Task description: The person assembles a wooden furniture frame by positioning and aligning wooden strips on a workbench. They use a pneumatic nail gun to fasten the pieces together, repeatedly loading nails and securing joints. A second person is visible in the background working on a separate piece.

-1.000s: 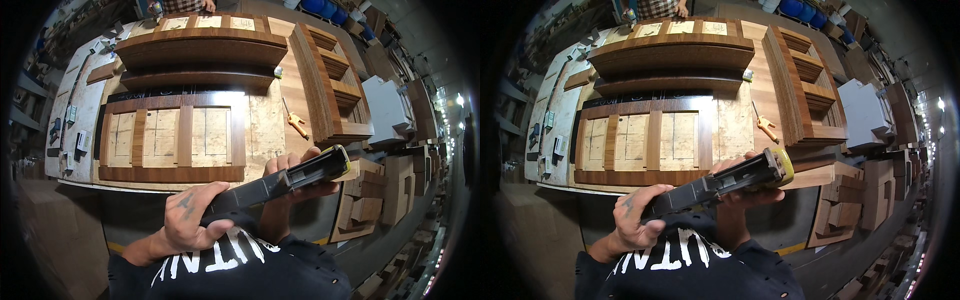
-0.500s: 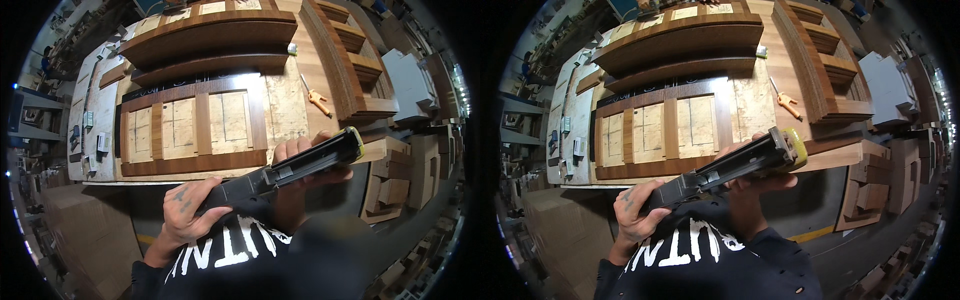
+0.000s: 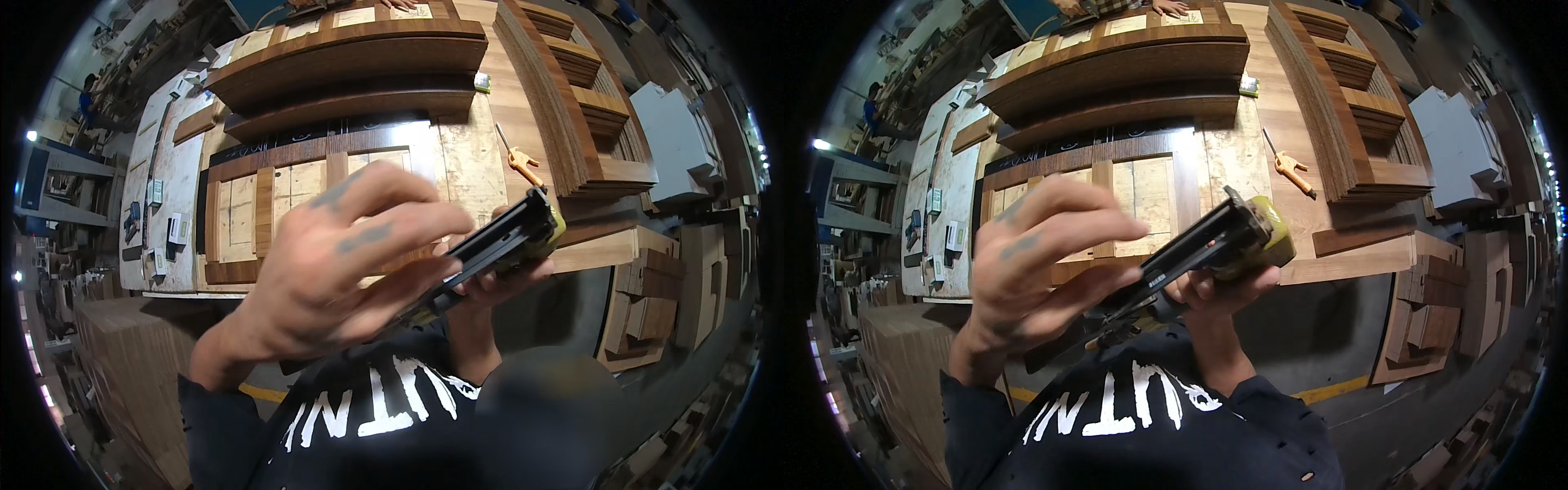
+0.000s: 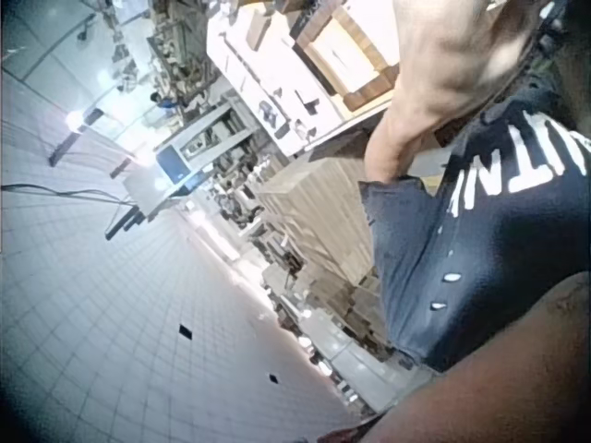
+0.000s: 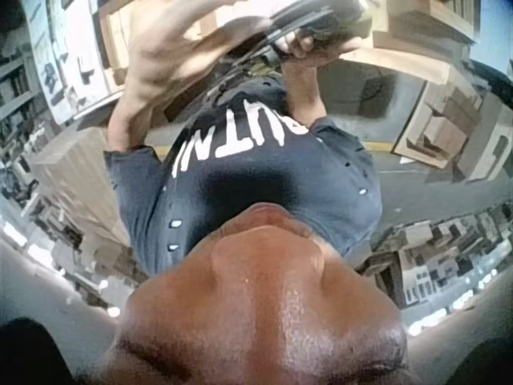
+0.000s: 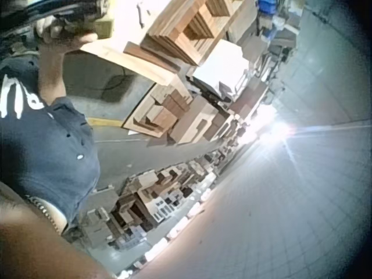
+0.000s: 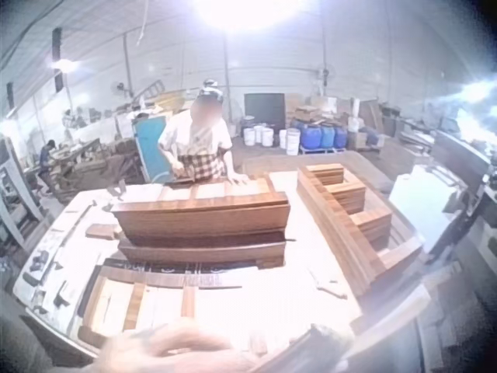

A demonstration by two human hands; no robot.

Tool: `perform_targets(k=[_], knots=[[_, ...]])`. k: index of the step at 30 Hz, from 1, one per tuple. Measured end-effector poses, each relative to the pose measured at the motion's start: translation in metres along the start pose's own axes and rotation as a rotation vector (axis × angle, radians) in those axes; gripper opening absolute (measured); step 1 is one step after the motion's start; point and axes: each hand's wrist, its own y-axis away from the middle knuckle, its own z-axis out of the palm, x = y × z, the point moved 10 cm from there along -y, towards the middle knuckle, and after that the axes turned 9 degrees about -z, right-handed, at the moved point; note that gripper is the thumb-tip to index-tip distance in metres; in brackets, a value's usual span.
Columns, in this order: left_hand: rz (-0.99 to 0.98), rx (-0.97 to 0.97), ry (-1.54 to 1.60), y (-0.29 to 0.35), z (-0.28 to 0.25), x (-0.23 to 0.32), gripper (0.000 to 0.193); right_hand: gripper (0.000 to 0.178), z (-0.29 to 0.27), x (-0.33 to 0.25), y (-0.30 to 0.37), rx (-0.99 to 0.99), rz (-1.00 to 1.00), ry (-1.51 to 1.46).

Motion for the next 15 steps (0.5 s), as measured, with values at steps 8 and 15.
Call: perform_targets(k=[8, 15], knots=[[-0.272, -0.241, 0.260, -0.022, 0.054, -0.026, 0.028, 0.100, 0.006, -0.003, 0.008, 0.000, -0.013, 0.046], [-0.320, -0.241, 0.201, -0.024, 0.060, -0.025, 0.016, 0.100, -0.001, 0.000, 0.009, -0.038, 0.036, 0.078]])
